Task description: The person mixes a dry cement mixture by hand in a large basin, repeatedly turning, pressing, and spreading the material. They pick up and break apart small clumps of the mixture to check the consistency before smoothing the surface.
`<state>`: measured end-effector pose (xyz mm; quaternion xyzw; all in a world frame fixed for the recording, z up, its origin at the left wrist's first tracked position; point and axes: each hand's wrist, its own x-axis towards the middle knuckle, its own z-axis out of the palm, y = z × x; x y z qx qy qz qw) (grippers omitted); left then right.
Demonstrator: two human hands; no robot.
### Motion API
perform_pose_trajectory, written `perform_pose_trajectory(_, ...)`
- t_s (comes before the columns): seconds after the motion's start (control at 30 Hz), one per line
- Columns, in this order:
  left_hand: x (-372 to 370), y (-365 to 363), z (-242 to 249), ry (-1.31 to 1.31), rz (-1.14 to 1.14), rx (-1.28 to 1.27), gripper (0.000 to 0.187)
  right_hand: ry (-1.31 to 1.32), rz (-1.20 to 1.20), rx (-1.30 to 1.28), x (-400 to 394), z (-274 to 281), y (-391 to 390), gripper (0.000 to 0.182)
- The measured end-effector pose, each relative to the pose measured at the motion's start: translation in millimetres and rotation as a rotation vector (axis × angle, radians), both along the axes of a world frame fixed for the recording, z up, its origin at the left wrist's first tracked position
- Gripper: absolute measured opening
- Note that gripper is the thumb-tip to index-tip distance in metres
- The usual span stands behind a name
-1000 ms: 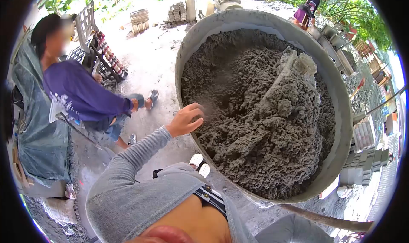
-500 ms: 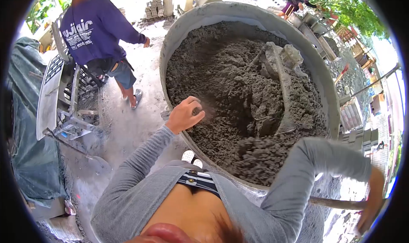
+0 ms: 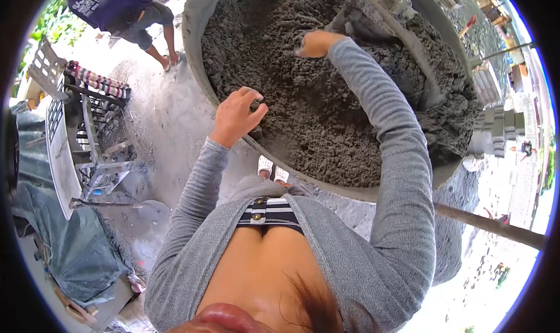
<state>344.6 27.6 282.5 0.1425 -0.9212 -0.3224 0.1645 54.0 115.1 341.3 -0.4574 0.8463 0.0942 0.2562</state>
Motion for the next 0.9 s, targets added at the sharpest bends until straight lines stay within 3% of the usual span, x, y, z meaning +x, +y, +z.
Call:
perform_pose_trajectory(0.07,-1.8,1.5,1.3,-0.023,-0.001,-0.022,0.025,-0.057,-0.062,0.169,-9.5,-32.1,30.4,0.055)
perform_pose_trajectory(0.17,-5.3,1.7,0.2,-0.051,-0.029,-0.035,0.028,-0.065,-0.134,0.117,-14.4,-57.2,99.1,0.055)
perform_pose_trajectory(0.23,-9.6,2.3,3.2,-0.038,0.003,-0.006,0.027,-0.237,-0.354,0.067,-15.2,-64.3,150.9,0.057)
perform_pose_trajectory(0.33,-13.1,2.7,5.6,-0.022,-0.049,0.022,0.023,-0.188,-0.504,0.06,-20.1,-99.4,246.1,0.058)
perform_pose_trajectory(0.47,-13.8,5.3,13.3,-0.01,-0.081,0.079,0.02,-0.229,-0.711,0.062,-2.7,-97.4,331.4,0.053)
perform_pose_trajectory(0.6,-16.5,2.1,5.5,-0.005,-0.108,0.03,0.02,-0.222,-0.872,-0.019,31.0,-84.1,373.0,0.053)
perform_pose_trajectory(0.7,-17.3,1.8,5.1,-0.028,-0.128,0.04,0.021,-0.233,-0.862,-0.125,32.3,-92.5,400.3,0.053)
perform_pose_trajectory(0.83,-27.0,-8.3,5.8,-0.063,-0.17,0.03,0.026,-0.275,-0.939,-0.125,31.9,-88.2,391.7,0.056)
perform_pose_trajectory(0.9,-40.4,-16.4,27.2,0.035,-0.328,0.031,0.029,-0.311,-0.944,-0.151,31.1,-75.0,377.2,0.056)
